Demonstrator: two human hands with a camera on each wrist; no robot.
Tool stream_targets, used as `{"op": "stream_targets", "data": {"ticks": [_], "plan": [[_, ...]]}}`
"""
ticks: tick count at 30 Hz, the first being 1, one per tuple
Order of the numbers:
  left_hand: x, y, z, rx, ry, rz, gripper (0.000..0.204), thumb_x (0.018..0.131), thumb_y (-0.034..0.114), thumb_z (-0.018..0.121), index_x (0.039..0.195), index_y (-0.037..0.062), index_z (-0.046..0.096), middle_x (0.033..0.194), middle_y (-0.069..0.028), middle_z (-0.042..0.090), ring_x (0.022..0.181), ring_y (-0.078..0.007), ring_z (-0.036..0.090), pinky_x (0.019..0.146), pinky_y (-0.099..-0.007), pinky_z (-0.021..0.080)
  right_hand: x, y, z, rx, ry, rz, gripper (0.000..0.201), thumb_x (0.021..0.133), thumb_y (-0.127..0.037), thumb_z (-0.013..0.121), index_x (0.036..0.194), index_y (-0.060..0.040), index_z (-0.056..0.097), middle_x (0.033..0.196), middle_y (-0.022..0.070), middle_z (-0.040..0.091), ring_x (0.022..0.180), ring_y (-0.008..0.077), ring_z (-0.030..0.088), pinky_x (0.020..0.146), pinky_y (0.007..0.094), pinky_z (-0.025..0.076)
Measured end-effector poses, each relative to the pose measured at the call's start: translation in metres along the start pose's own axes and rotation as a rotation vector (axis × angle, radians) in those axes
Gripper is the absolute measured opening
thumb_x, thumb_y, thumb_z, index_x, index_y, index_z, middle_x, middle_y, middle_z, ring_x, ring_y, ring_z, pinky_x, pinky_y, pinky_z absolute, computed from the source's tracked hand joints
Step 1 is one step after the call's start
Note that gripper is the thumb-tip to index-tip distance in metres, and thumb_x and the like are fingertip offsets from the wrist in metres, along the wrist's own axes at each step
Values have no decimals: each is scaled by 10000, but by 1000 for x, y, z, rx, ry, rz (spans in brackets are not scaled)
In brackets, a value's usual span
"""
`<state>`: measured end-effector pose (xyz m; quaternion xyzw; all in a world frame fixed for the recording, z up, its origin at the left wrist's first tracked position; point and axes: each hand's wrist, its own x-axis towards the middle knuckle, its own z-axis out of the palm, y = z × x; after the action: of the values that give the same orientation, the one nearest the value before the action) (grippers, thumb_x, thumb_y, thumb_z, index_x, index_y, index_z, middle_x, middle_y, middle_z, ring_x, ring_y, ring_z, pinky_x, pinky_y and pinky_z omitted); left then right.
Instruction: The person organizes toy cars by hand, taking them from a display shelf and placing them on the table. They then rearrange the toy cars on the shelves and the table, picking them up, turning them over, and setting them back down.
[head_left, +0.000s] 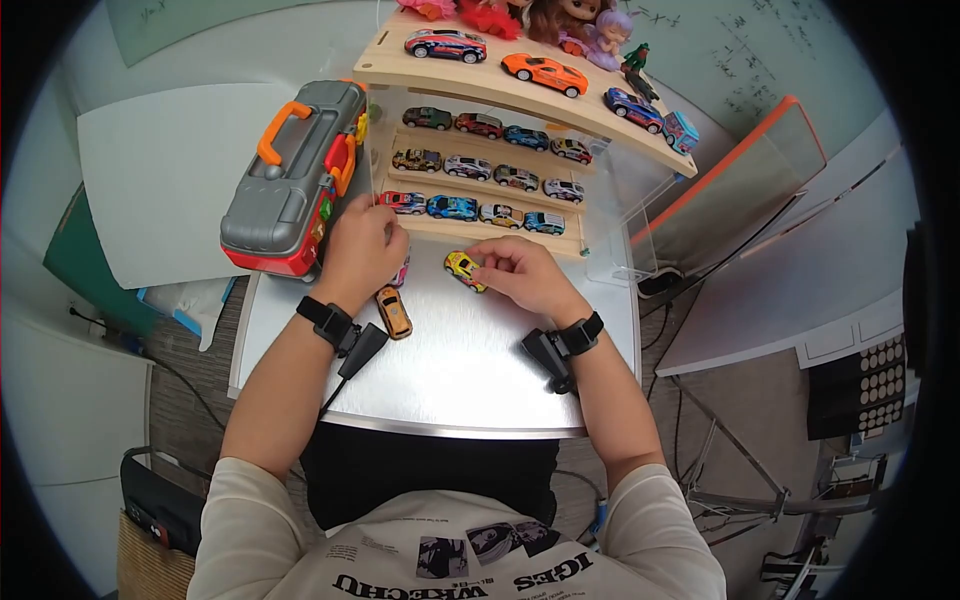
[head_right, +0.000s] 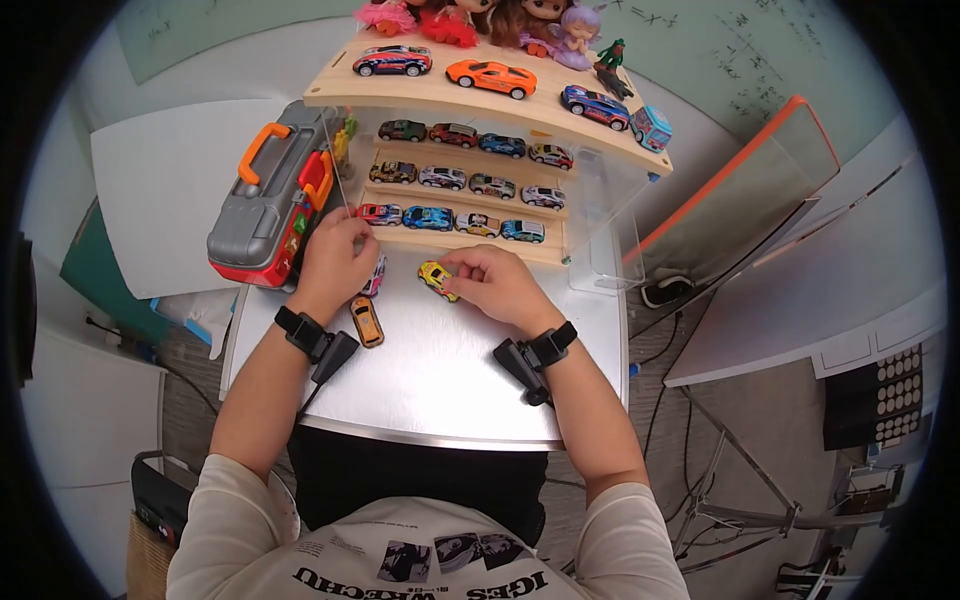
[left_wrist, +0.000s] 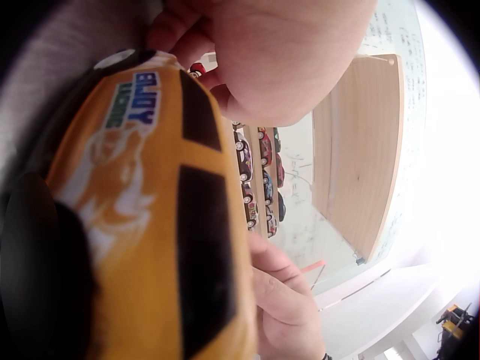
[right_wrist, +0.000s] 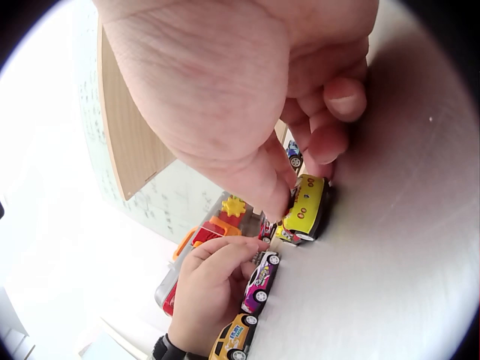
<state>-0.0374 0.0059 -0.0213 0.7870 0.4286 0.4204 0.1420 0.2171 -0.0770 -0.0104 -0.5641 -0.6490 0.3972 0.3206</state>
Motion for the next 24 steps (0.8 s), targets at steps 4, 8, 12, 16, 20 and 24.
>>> {"op": "stream_targets", "data": {"ticks": [4, 8, 12, 16, 20, 24], "plan": [[1, 4, -3, 25, -47, -50, 145, 825, 99, 673, 846, -37, 718, 1053, -254, 667, 944, -414, 678, 832, -464, 556, 0, 0, 0, -37, -28, -65, 368, 916, -131, 735, 1283, -110, 733, 848, -10, 625, 727, 81, 541, 672, 240, 479], [1, 2, -4, 31, -88, -79, 152, 836, 92, 675, 889, -39, 729, 1142, -269, 675, 979, -400, 698, 835, -425, 569, -1, 0, 0, -102, -25, -125, 412, 918, -131, 719, 1330, -145, 709, 860, 33, 622, 751, 124, 561, 697, 270, 493], [1, -1, -2, 24, -102, -93, 154, 834, 93, 674, 891, -37, 732, 1145, -272, 674, 936, -387, 704, 793, -412, 575, -2, -3, -3, -200, -51, -179, 423, 918, -148, 717, 1340, -140, 697, 871, 58, 621, 764, 144, 571, 706, 289, 498], [0, -7, 1, 36, -40, -16, 150, 834, 94, 674, 883, -36, 731, 1147, -270, 676, 880, -370, 709, 770, -406, 576, -3, -7, -3, -193, -53, -204, 400, 898, -177, 740, 1294, -128, 709, 814, 38, 606, 731, 143, 571, 673, 292, 487], [0, -7, 3, 35, -31, -27, 144, 835, 92, 675, 876, -34, 730, 1144, -264, 678, 841, -363, 709, 766, -404, 577, -4, -7, -2, -97, -83, -38, 394, 875, -200, 769, 1254, -114, 709, 756, 2, 585, 673, 114, 557, 618, 278, 460], [0, -9, 3, 35, -28, -20, 143, 836, 92, 675, 877, -33, 730, 1141, -258, 681, 845, -364, 709, 761, -401, 577, -5, -9, -1, -102, -67, -49, 384, 865, -194, 783, 1227, -95, 706, 740, -12, 576, 652, 97, 544, 598, 271, 446]]}}
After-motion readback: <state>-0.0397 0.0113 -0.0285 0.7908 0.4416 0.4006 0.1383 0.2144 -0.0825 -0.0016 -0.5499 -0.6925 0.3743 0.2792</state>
